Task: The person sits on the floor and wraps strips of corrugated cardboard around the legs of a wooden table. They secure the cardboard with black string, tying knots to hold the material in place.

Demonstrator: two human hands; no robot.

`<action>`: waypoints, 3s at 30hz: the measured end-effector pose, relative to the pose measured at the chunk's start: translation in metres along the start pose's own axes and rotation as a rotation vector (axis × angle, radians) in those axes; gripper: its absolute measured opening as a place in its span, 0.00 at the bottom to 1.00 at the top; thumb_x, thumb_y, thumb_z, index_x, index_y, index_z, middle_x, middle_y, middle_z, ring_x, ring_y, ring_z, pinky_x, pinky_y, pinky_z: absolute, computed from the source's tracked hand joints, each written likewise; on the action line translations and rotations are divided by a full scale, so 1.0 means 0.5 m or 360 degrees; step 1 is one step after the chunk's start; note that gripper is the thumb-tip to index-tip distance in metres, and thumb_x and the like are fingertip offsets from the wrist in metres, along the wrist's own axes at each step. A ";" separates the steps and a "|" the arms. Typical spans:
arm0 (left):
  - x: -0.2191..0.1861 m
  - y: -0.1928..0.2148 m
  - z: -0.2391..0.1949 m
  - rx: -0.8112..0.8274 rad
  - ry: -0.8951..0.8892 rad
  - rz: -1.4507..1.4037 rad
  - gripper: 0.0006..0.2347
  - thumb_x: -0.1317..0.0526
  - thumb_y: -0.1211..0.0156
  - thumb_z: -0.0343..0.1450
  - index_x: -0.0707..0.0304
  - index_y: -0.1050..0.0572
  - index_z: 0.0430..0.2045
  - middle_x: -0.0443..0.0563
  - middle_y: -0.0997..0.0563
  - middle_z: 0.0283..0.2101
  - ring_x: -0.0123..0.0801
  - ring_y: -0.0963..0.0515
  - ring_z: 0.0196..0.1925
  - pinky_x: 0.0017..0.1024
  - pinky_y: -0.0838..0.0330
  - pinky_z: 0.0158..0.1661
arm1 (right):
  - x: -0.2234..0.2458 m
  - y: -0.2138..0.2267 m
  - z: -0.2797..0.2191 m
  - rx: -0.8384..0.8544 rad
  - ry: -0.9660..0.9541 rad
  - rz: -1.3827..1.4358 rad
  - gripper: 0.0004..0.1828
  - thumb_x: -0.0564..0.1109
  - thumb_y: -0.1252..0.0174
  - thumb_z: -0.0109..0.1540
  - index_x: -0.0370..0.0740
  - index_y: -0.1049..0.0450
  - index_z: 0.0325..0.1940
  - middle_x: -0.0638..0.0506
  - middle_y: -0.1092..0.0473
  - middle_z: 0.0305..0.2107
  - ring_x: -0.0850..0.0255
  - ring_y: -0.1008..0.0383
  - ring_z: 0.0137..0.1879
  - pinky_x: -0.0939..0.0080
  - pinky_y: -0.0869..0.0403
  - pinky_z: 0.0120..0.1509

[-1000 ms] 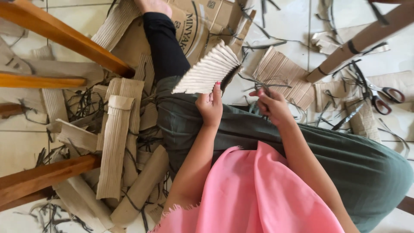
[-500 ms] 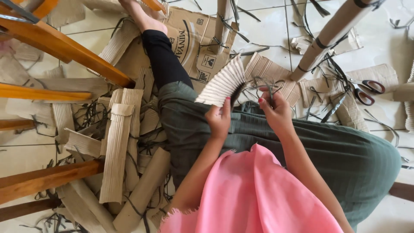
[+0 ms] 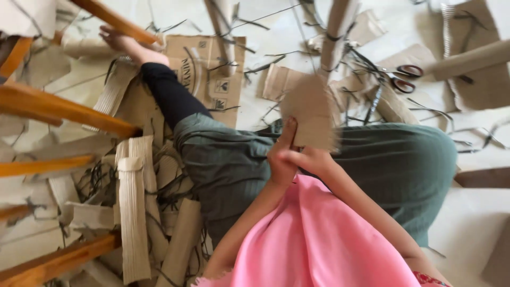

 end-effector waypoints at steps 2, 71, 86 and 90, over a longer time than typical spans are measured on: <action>-0.035 -0.017 0.006 0.0091 -0.0090 -0.0063 0.17 0.65 0.37 0.71 0.65 0.23 0.57 0.60 0.21 0.60 0.50 0.24 0.62 0.39 0.30 0.62 | 0.001 0.022 -0.011 -0.0125 0.0147 -0.0144 0.18 0.41 0.35 0.61 0.34 0.26 0.54 0.42 0.25 0.37 0.54 0.24 0.43 0.56 0.27 0.50; -0.089 -0.520 -0.039 0.1609 0.0452 -0.0631 0.07 0.59 0.32 0.72 0.53 0.20 0.42 0.44 0.16 0.42 0.34 0.19 0.54 0.42 0.32 0.61 | 0.107 0.515 -0.213 -0.1136 0.0219 -0.0772 0.05 0.41 0.32 0.63 0.37 0.19 0.35 0.46 0.27 0.19 0.50 0.28 0.23 0.57 0.29 0.34; -0.268 -0.830 -0.202 0.2033 0.0389 -0.0829 0.19 0.76 0.50 0.62 0.50 0.18 0.37 0.46 0.16 0.36 0.34 0.17 0.49 0.34 0.28 0.59 | -0.041 0.723 -0.477 -0.2097 -0.0381 -0.0608 0.04 0.37 0.27 0.58 0.37 0.17 0.35 0.44 0.25 0.24 0.58 0.24 0.33 0.55 0.26 0.43; -0.244 -0.904 -0.290 0.1855 0.0441 -0.0943 0.11 0.71 0.28 0.65 0.58 0.20 0.38 0.51 0.17 0.41 0.36 0.18 0.52 0.40 0.25 0.55 | 0.119 0.786 -0.377 -0.2204 -0.0236 -0.0871 0.07 0.39 0.32 0.66 0.36 0.18 0.34 0.43 0.25 0.25 0.51 0.21 0.34 0.51 0.27 0.41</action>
Point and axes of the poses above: each hand's wrist, its own z-axis towards the middle knuckle, its own y-axis out of the back of the hand, x = y × z, the point moved 3 cm from there along z, towards the middle knuckle
